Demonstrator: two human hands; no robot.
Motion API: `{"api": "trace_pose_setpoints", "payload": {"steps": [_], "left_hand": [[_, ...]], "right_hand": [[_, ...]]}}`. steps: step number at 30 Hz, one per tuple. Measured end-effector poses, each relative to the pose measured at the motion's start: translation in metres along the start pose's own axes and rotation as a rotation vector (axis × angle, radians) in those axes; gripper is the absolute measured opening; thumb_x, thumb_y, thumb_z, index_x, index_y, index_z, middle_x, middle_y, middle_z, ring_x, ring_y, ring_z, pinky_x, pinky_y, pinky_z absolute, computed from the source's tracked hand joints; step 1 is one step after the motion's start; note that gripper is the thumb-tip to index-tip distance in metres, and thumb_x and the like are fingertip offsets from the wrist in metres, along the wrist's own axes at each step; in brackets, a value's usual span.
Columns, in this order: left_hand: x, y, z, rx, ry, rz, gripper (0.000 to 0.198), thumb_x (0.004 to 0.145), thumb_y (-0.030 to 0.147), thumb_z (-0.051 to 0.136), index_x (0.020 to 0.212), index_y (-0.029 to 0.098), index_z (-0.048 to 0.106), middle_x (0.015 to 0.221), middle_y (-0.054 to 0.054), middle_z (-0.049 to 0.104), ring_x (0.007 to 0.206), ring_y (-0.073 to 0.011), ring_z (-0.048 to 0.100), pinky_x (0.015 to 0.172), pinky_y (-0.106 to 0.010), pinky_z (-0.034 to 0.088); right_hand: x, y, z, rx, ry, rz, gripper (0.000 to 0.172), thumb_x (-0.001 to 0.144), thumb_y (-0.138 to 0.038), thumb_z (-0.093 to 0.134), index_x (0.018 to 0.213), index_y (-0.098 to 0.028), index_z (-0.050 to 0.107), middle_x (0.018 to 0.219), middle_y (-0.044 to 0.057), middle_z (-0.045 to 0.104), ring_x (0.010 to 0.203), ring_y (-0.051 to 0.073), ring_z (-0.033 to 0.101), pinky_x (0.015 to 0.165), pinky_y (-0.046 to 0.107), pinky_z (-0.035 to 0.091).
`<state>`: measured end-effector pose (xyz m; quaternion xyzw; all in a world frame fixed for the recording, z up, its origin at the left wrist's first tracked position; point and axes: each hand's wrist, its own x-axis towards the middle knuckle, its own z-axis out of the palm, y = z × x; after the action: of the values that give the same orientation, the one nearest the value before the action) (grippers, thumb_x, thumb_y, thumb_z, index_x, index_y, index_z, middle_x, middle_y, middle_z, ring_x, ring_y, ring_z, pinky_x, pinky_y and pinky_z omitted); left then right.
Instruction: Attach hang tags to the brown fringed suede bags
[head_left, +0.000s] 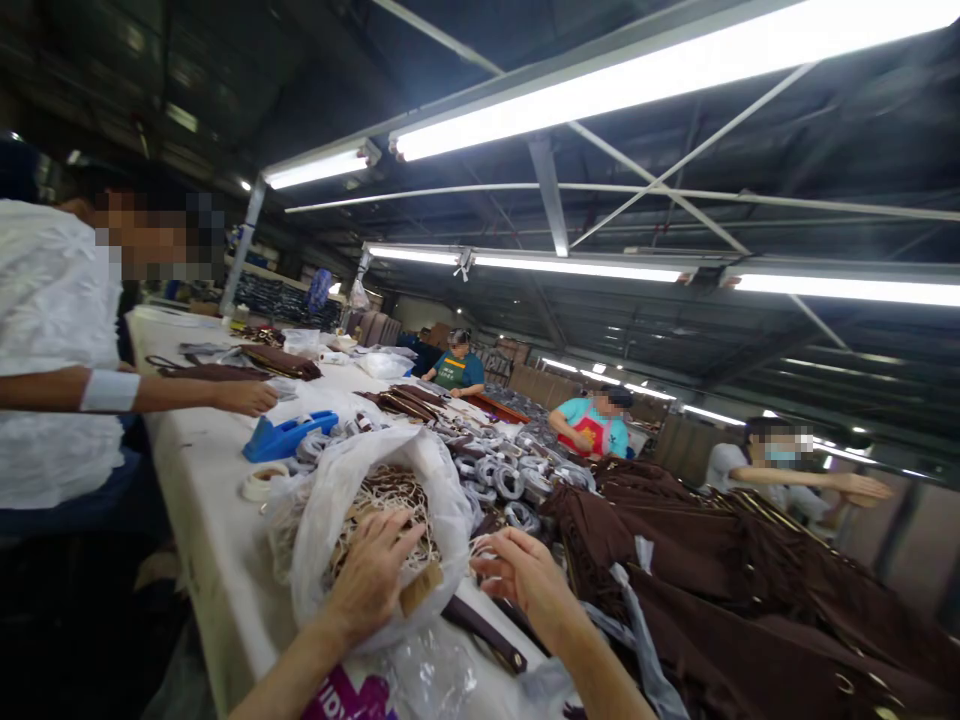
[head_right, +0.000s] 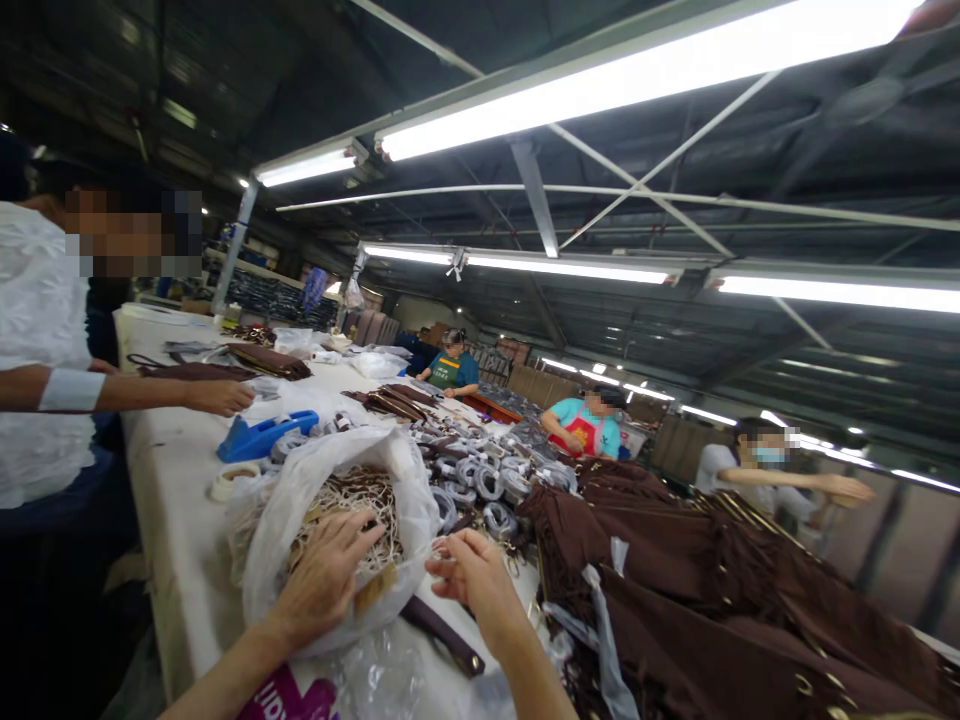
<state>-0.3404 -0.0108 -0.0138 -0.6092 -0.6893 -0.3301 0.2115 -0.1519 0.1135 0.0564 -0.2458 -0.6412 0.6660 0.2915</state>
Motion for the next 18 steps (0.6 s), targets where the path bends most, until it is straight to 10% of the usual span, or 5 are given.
{"api": "trace_pose_setpoints", "payload": {"steps": [8,18], "left_hand": [[-0.011,0.04,-0.003,-0.142,-0.182,-0.137,0.034,0.078,0.024,0.06,0.111,0.019,0.062,0.117,-0.011,0.062,0.106,-0.0319,0.054,0.093,-0.049,0.043],[-0.023,0.025,0.023,-0.332,-0.08,-0.254,0.027,0.08,0.017,0.05,0.105,0.016,0.06,0.101,-0.011,0.065,0.093,-0.0249,0.061,0.084,-0.037,0.05]], "right_hand": [[0.009,0.005,0.009,0.063,-0.035,0.003,0.044,0.061,-0.053,0.084,0.074,-0.016,0.063,0.078,0.003,0.07,0.074,0.017,0.069,0.06,0.023,0.052],[0.017,0.023,0.01,-0.256,0.215,-0.002,0.041,0.064,-0.058,0.074,0.073,-0.021,0.058,0.067,-0.003,0.06,0.057,0.014,0.063,0.045,0.023,0.051]]}}
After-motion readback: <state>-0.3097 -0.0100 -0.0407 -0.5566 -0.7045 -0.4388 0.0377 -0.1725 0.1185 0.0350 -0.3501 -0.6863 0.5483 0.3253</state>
